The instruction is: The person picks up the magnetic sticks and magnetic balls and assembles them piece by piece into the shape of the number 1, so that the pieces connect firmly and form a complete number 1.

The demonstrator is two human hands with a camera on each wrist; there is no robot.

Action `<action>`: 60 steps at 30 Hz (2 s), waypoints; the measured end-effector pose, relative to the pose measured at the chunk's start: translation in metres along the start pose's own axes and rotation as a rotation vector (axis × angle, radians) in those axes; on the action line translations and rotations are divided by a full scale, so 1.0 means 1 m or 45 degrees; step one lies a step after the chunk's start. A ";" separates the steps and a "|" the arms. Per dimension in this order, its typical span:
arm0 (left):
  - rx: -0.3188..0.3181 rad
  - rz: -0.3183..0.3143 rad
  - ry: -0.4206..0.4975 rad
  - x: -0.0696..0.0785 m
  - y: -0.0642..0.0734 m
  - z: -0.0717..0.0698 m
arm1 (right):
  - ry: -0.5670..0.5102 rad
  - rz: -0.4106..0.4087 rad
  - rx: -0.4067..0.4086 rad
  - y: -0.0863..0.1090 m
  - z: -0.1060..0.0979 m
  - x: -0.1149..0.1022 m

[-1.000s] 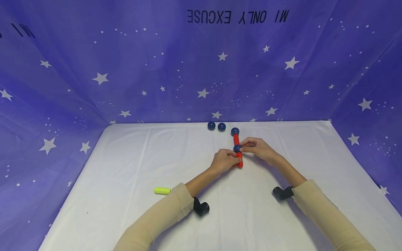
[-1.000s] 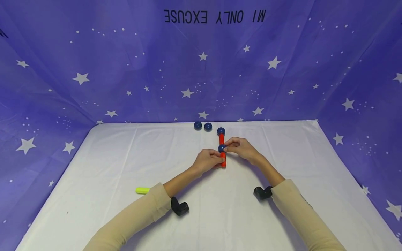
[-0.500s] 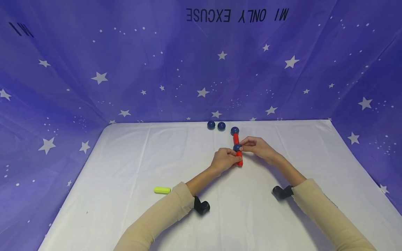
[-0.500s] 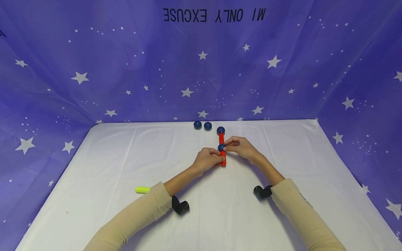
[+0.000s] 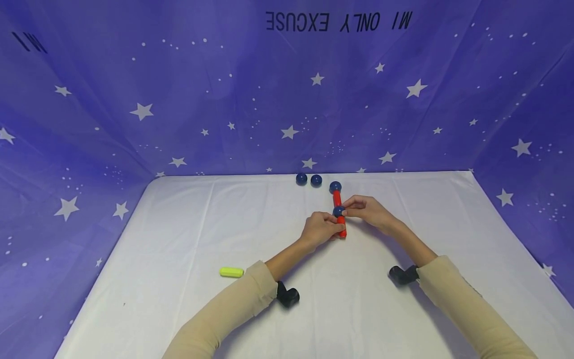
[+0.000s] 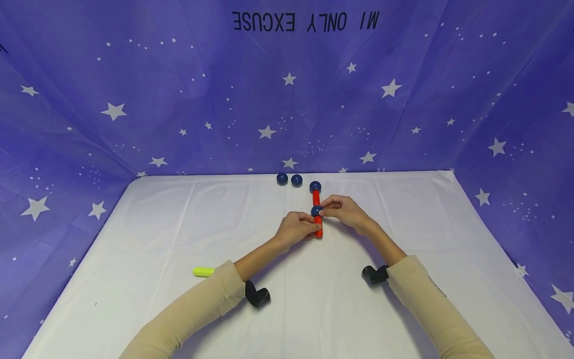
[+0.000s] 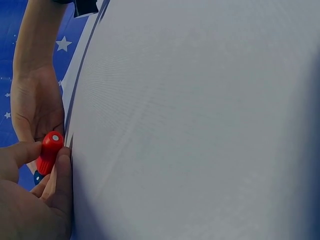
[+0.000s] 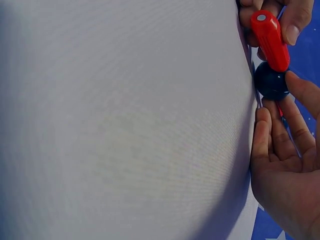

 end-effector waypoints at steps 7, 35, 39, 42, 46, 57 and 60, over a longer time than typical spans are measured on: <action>-0.001 -0.007 0.039 -0.001 0.000 0.000 | 0.001 0.000 0.008 -0.003 -0.001 0.004; 0.010 0.073 -0.091 -0.001 -0.001 0.003 | 0.000 0.005 0.008 -0.002 0.000 0.003; 0.014 0.101 -0.156 0.001 0.000 0.003 | -0.002 0.000 0.005 -0.001 0.000 0.002; 0.016 0.120 -0.195 0.001 0.000 0.003 | -0.002 -0.004 0.001 -0.001 0.000 0.001; 0.016 0.128 -0.209 0.001 0.000 0.003 | 0.011 0.010 0.004 0.000 0.000 0.000; 0.039 0.118 -0.230 0.003 -0.001 -0.002 | 0.008 0.012 0.002 -0.001 0.000 0.000; 0.067 0.135 -0.251 0.002 -0.004 -0.008 | -0.013 0.001 -0.008 -0.001 0.000 0.000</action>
Point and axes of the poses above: each hand's wrist, its own y-axis away from the middle knuckle, its own z-axis out of the palm, x = y × z, the point moved 1 cm from there along -y, towards the middle knuckle
